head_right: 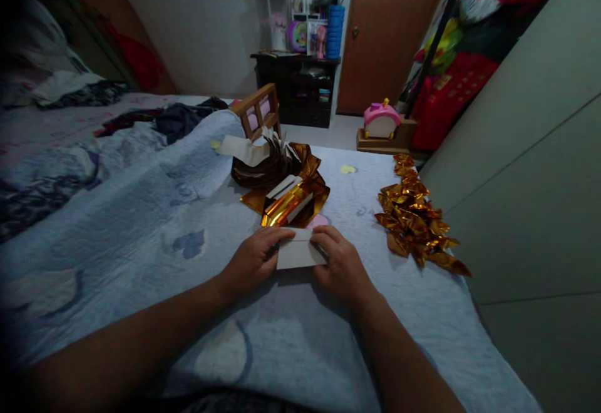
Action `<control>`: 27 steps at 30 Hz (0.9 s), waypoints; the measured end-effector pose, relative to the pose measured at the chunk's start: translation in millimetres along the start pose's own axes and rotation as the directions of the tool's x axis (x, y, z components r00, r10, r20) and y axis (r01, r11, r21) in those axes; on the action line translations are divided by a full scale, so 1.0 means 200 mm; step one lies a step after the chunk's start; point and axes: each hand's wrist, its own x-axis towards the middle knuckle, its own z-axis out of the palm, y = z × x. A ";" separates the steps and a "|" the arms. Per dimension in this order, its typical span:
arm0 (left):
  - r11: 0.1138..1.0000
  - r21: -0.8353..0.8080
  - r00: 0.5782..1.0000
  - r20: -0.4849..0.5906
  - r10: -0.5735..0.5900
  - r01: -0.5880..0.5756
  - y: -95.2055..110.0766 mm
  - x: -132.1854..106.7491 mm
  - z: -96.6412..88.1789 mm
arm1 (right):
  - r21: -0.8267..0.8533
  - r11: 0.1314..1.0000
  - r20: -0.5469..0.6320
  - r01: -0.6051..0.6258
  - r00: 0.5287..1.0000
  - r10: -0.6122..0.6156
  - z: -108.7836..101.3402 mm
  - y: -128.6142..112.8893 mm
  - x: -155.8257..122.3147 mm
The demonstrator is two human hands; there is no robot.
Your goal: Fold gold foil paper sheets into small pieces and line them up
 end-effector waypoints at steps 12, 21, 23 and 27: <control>0.807 -0.516 0.952 0.057 -0.300 0.285 0.00 0.02 0.00 | 0.140 0.989 -0.040 -0.052 0.997 0.058 0.00 -0.01 0.01; 0.646 -0.680 0.906 0.067 -0.417 0.347 0.04 0.04 -0.01 | 0.566 0.715 0.049 -0.411 0.882 0.469 0.04 0.03 0.01; 0.634 -0.690 0.904 0.069 -0.423 0.350 0.04 0.04 -0.01 | 0.619 0.639 0.097 -0.456 0.852 0.514 0.04 0.02 0.01; 0.611 -0.707 0.902 0.091 -0.423 0.357 0.04 0.04 0.00 | 0.704 0.562 0.158 -0.433 0.868 0.471 0.02 -0.02 0.03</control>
